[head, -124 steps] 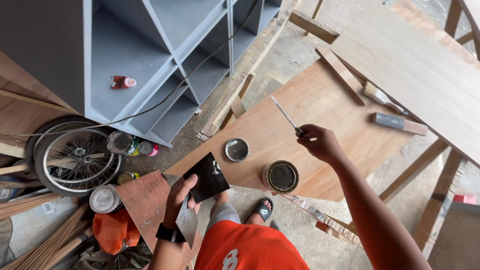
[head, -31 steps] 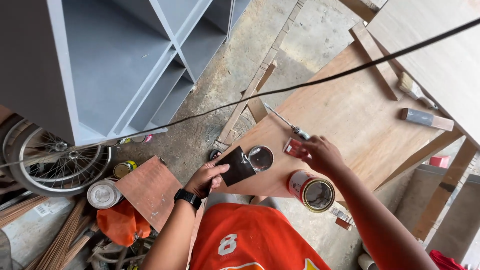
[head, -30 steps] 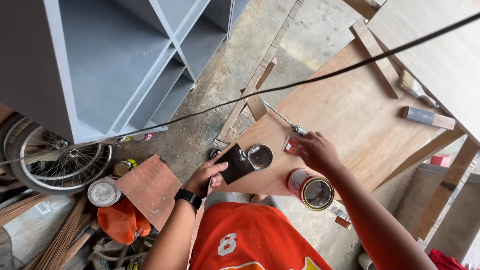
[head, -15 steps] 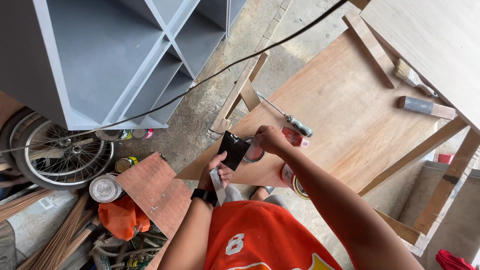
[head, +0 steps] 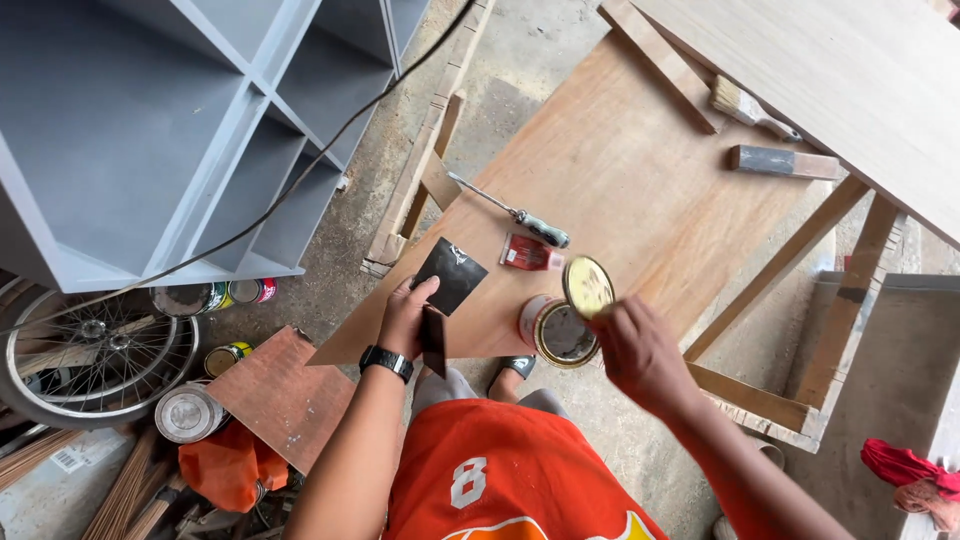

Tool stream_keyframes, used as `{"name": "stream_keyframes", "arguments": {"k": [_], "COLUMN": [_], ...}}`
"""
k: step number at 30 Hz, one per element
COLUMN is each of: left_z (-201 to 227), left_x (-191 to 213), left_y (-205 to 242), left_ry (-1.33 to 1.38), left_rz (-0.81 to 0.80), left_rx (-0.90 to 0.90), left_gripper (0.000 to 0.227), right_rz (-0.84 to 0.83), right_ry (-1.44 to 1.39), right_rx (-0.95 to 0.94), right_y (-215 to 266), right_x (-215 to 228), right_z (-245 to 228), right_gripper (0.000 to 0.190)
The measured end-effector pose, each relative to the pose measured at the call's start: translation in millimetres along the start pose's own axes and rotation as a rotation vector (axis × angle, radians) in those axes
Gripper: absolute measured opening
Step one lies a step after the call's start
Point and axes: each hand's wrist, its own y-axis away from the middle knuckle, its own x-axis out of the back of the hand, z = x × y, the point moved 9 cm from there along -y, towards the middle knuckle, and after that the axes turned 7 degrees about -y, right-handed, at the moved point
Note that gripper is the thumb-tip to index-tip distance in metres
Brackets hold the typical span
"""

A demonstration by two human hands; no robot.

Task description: The person sands wooden boards with sandpaper, inspects the wood, and uses a screwdriver to open a small can of wood filler.

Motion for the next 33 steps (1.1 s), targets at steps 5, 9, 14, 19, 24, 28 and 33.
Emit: {"name": "stream_keyframes", "arguments": {"k": [5,9,14,19,24,28,33], "left_z": [-56.2,-54.4,-28.6,-23.7,-8.0,-30.3,-11.6], "left_x": [19.2,11.4,-8.3,5.3,6.9,0.2,-67.2], "left_y": [-83.3,-78.1,-33.2,-13.5,44.1,49.1,124.0], "left_ry": [-0.559,-0.707,-0.625,-0.395,-0.18,0.005,0.037], "left_rz": [0.144,0.097,-0.015,-0.073,-0.152,-0.269,-0.372], "left_rx": [-0.196,-0.236,-0.179,-0.125,-0.106,-0.117,-0.091], "left_gripper": [0.019,0.025,0.02,0.013,0.008,0.005,0.012], "right_rz": [-0.079,-0.095,-0.103,-0.088,0.069,0.109,0.14], "right_ry": [0.23,0.296,0.303,0.207,0.121,0.052,-0.018], "right_rx": [0.166,0.219,0.251,0.198,0.101,0.07,0.033], "right_y": [52.7,49.4,43.8,44.8,38.0,29.9,42.6], "right_x": [-32.6,-38.4,-45.0,-46.1,-30.0,-21.7,-11.3], "right_z": [-30.9,-49.6,-49.3,-41.0,-33.3,-28.5,-28.0], "right_gripper": [0.018,0.018,0.021,0.012,0.021,0.021,0.022]}}
